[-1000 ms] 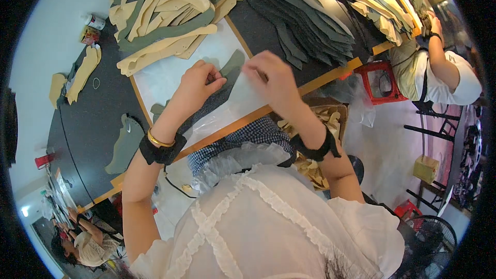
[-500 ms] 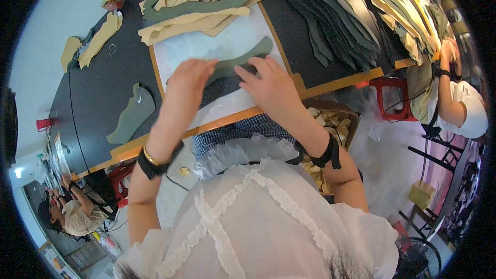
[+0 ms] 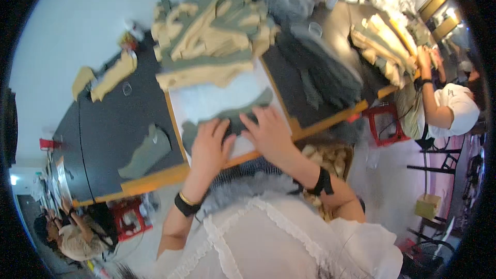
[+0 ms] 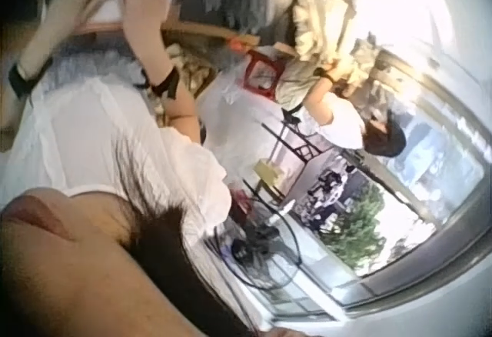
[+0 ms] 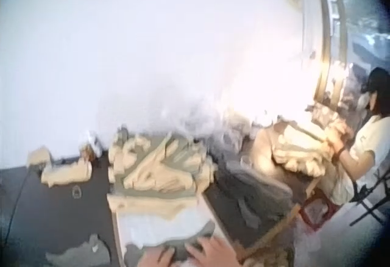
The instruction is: Organizing and inspecting shoe upper components in a factory setting.
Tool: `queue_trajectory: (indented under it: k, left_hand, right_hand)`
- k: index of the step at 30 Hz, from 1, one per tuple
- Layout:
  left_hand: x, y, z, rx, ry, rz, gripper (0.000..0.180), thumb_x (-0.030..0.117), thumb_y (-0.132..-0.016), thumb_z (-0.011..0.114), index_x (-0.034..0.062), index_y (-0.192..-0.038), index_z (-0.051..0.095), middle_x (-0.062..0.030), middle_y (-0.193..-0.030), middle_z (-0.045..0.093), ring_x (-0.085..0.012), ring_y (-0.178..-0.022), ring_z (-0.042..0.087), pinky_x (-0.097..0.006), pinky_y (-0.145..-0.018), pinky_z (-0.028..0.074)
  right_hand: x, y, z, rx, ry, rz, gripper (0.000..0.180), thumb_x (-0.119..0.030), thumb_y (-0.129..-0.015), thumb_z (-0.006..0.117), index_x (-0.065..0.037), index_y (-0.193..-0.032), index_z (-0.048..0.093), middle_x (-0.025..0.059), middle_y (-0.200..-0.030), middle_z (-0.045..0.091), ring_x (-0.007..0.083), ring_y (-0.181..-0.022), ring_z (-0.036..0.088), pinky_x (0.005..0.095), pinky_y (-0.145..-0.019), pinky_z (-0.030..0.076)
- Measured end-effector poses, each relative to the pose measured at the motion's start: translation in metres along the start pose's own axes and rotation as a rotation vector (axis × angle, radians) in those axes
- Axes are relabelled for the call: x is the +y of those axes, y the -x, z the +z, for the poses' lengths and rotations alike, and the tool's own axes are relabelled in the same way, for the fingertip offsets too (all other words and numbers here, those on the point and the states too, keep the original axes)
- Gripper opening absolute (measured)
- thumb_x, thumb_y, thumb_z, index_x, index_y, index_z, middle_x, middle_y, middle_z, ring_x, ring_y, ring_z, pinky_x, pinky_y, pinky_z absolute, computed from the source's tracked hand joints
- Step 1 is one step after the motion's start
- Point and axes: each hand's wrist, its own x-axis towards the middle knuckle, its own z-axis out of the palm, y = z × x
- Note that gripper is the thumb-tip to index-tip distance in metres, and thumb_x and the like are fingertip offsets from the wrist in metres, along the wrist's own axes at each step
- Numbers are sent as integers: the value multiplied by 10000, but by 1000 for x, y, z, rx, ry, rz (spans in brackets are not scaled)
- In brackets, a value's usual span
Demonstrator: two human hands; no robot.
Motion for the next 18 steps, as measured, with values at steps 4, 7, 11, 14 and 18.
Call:
queue_trajectory:
  k: [4,7,11,14,18]
  left_hand:
    - [-5,15,1,-37,-74,8,402,253,-856,666,8,-1173,634,-181,-1177,597,-373,-1042,568,-440,-907,476]
    - [-8,31,4,37,-63,34,366,229,-870,656,-11,-1146,640,-183,-1162,612,-370,-1066,567,-438,-931,470]
    - [-30,34,-15,-25,167,10,263,185,-916,604,-35,-1044,672,-183,-1138,642,-357,-1124,562,-436,-991,445]
    - [-41,32,-11,37,244,72,250,183,-919,595,-35,-1000,685,-196,-1138,655,-376,-1115,565,-433,-972,455]
    - [-59,21,-34,-54,483,-134,184,136,-844,659,-40,-890,640,-216,-888,644,-368,-862,621,-443,-773,496]
  right_hand:
    - [-18,7,0,-53,119,-32,477,-305,-791,719,-228,-1252,627,140,-1122,539,323,-1081,517,538,-1035,354]
    - [-24,8,2,-83,243,-11,476,-335,-803,703,-242,-1263,624,130,-1113,544,317,-1083,518,565,-1044,336]
    - [-17,7,-1,-110,267,-4,435,-345,-838,664,-265,-1263,623,126,-1106,549,302,-1085,521,578,-1037,331]
    - [-8,5,2,-108,353,-2,401,-318,-863,643,-261,-1259,625,121,-1101,550,297,-1073,524,552,-1009,348]
    - [-9,-7,3,-77,373,-33,369,-309,-886,623,-245,-1250,629,122,-1089,542,310,-1042,514,517,-964,371]
